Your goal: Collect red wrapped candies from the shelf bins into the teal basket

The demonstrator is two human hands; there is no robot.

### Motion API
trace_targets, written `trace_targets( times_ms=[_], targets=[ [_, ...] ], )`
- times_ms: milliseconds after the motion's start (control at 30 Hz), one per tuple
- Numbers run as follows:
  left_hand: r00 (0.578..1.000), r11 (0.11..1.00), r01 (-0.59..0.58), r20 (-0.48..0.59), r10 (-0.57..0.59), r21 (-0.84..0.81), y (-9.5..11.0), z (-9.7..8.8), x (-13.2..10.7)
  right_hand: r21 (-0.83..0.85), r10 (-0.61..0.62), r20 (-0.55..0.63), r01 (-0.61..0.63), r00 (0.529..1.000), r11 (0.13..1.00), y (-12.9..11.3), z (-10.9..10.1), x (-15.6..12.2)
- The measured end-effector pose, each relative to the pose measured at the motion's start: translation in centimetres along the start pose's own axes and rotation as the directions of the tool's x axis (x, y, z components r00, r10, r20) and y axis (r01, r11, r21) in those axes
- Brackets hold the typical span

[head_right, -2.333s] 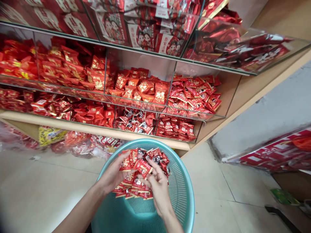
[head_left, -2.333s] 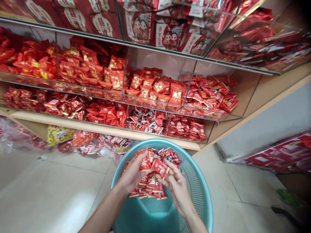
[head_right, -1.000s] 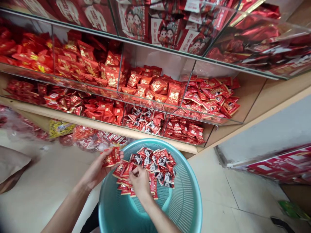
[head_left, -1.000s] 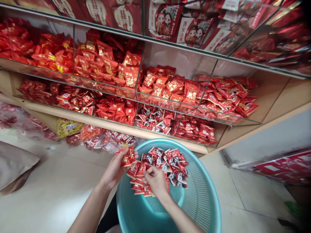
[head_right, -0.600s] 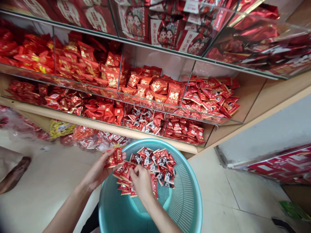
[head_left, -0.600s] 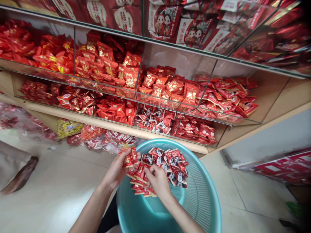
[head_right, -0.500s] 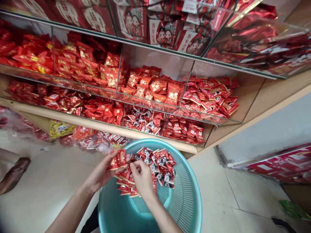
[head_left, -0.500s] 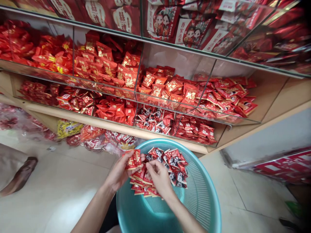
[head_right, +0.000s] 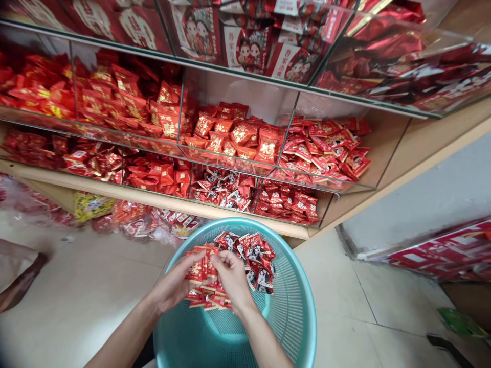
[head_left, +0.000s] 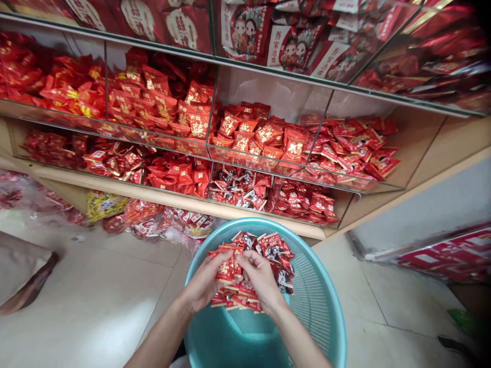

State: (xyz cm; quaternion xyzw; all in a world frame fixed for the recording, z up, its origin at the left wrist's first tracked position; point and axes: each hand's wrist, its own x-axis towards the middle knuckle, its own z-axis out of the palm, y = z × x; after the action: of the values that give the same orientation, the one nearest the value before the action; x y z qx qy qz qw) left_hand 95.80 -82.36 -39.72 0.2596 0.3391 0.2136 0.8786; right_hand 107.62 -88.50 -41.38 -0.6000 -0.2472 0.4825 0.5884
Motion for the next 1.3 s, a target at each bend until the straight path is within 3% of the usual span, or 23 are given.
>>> trace_targets(
  times_ms=[167,367,533,767,1100,1300],
  targets=[
    [0.995,0.999,-0.031,-0.098,0.028,-0.030,0.8,-0.6,0.0,-0.038,-0.031,-0.091,0.027,0.995,0.999,0.4,-0.8,0.7],
    [0.978,0.994,-0.098,-0.186,0.089,-0.042,2.2,-2.8,-0.1,-0.175,-0.065,-0.122,0.043,0.990,0.984,3.0,-2.3,1.3],
    [0.979,0.993,-0.115,-0.175,0.107,-0.037,2.5,-3.2,-0.1,-0.298,-0.072,-0.058,0.051,0.996,0.953,4.3,-2.1,1.2],
    [0.980,0.995,-0.087,-0.186,0.076,-0.054,2.3,-2.8,0.0,-0.411,-0.097,-0.079,0.057,0.992,0.910,4.5,-1.4,1.1],
    [0.984,0.995,-0.084,-0.160,0.075,-0.051,2.4,-2.8,-0.1,-0.713,-0.227,-0.069,0.112,0.971,0.692,4.2,-1.6,0.6],
    [0.982,0.993,-0.108,-0.163,0.098,-0.051,2.9,-3.0,-0.1,-0.738,-0.199,-0.084,0.073,0.976,0.671,3.5,-1.7,0.1]
  ],
)
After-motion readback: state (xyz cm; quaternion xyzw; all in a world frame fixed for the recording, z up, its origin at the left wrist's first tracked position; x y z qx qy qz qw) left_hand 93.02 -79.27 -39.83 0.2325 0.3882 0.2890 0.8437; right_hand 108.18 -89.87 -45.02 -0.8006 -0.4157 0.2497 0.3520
